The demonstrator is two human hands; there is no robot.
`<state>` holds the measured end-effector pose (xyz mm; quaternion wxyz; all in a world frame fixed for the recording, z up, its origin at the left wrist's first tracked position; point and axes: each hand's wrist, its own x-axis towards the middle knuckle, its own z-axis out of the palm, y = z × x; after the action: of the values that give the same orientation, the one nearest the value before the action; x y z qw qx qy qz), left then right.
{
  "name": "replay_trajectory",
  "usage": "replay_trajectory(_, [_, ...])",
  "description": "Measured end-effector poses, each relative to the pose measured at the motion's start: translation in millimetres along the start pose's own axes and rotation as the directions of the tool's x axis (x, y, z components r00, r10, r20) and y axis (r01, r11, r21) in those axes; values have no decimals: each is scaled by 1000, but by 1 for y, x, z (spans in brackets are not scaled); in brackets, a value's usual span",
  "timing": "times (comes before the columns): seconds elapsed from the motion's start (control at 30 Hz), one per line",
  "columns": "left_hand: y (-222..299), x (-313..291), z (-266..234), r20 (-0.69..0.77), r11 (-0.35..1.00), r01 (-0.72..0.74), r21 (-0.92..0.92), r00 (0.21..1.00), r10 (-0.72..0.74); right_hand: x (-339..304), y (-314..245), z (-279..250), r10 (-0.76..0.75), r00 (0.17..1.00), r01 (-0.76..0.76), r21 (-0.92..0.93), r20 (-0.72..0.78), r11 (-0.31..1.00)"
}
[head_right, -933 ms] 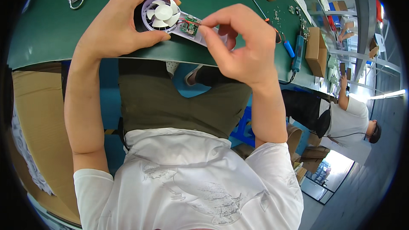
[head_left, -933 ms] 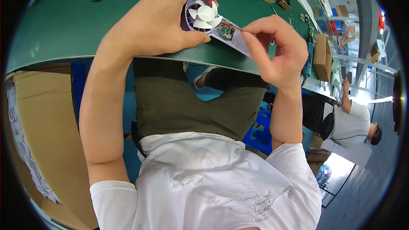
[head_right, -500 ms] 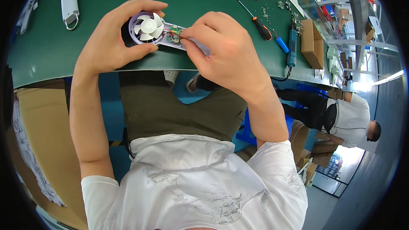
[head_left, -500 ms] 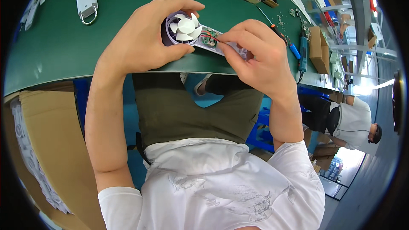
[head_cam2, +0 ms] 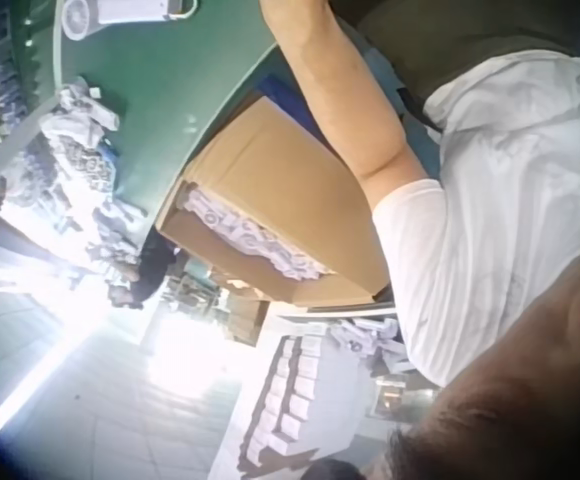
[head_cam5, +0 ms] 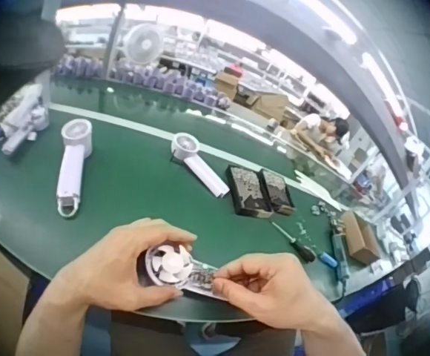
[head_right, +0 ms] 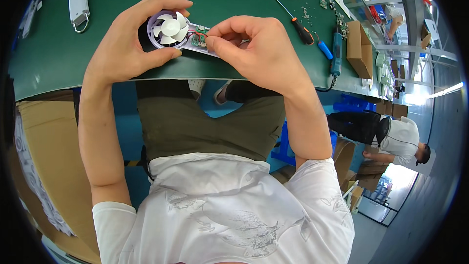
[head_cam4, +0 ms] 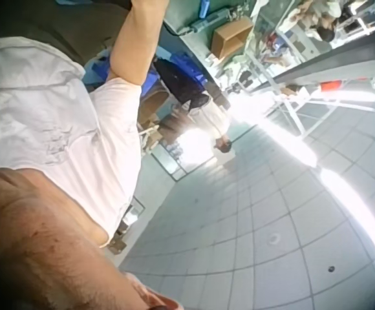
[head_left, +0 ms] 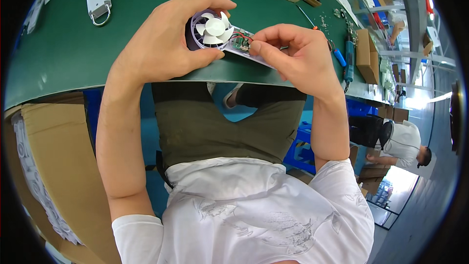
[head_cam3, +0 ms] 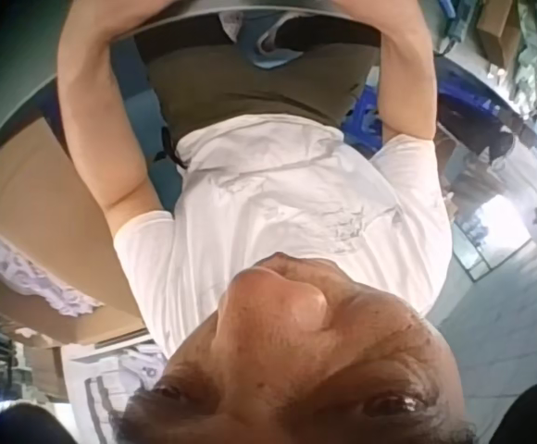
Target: Assembling the internal motor, battery, and casing components of a portable handheld fan on an assembly line.
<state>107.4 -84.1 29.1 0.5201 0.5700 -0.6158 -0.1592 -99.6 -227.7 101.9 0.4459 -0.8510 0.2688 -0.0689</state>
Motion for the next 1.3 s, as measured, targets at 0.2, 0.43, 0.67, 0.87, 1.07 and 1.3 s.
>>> replay_trajectory(0.2, [1,0,-2,47,1000,11,14,999,-12,3,14,4,-127,992,126,-50,-21,991])
replay_trajectory(0.43, [-2,0,-2,39,1000,-4,8,999,4,4,19,7,-168,984,166,-48,-52,985])
replay_trajectory(0.67, [-2,0,-2,45,1000,15,11,999,-16,2,25,12,-184,979,184,-5,-89,983])
replay_trajectory(0.87, [-3,-1,-1,46,1000,10,11,999,-11,0,25,8,-284,948,260,-166,-145,951])
replay_trajectory(1.07, [-2,-2,-1,36,1000,13,-10,999,-13,18,32,-2,-411,910,391,-222,-51,893])
replay_trajectory(1.3, [-2,-2,-3,38,1000,16,-10,999,-16,32,10,-12,53,982,-70,86,183,994])
